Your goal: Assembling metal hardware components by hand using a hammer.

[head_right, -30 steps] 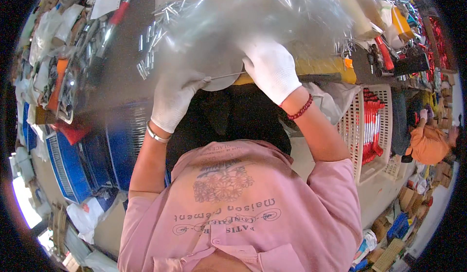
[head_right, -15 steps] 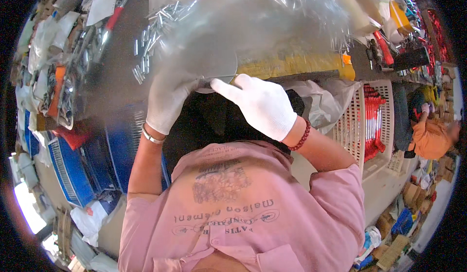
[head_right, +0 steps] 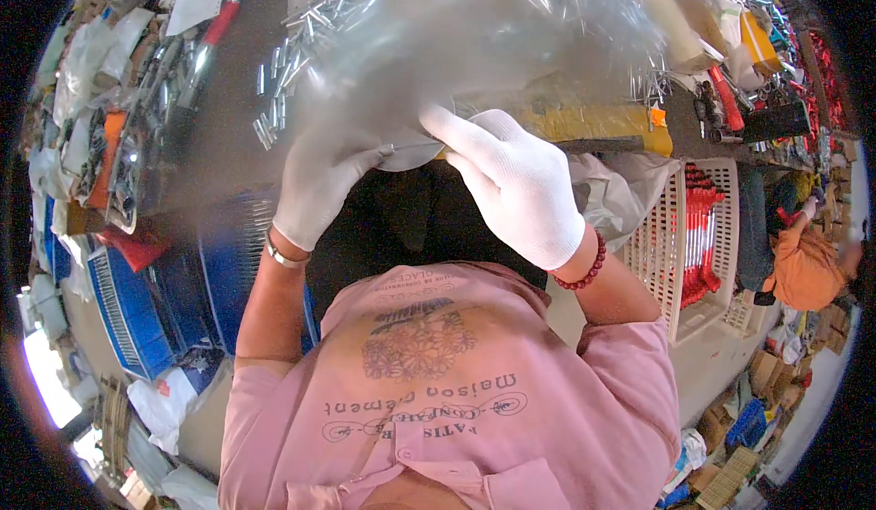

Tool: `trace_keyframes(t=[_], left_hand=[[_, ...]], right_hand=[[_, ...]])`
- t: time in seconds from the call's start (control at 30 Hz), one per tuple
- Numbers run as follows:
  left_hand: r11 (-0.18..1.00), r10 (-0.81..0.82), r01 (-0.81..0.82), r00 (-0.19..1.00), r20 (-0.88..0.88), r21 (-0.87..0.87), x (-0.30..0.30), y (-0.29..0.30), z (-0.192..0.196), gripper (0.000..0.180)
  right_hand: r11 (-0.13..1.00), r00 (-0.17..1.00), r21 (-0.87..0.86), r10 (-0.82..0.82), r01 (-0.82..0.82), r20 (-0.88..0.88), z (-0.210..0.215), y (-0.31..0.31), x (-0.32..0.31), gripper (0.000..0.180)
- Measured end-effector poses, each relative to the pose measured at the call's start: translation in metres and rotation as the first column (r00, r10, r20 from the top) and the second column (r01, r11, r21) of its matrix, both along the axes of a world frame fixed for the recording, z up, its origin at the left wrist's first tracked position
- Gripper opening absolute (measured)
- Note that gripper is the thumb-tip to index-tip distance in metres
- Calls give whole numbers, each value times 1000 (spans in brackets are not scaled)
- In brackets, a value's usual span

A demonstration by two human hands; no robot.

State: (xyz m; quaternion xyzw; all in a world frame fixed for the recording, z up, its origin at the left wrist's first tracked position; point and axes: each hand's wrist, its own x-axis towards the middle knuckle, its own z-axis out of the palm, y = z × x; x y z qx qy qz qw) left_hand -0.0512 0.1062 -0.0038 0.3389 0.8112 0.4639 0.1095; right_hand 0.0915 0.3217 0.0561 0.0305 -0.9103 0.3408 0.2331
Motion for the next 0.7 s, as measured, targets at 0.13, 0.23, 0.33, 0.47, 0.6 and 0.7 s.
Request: trace_keyframes(t=[0.13,0.23,0.33,0.47,0.6,0.7], left_hand=[[999,19,-18,999,-34,27,4,0,-7,11],[998,16,-14,999,-28,67,3,-2,-18,11],[995,5,-1,999,-48,99,3,-2,-20,11],[993,19,15,957,-289,116,4,1,-8,13],[995,13,16,955,-296,94,3,-1,-15,15],[991,26,7,966,-256,130,3,-2,-19,15]], right_hand=[[998,999,56,-27,29,-33,0,-5,4,49],[985,988,168,1,26,-155,-25,-7,8,46],[949,997,314,9,-33,78,-44,-7,7,51],[989,986,151,-22,-4,167,-28,1,-7,47],[991,972,136,-34,2,232,-40,14,-32,45],[866,996,491,-89,91,-28,-42,13,-40,33]])
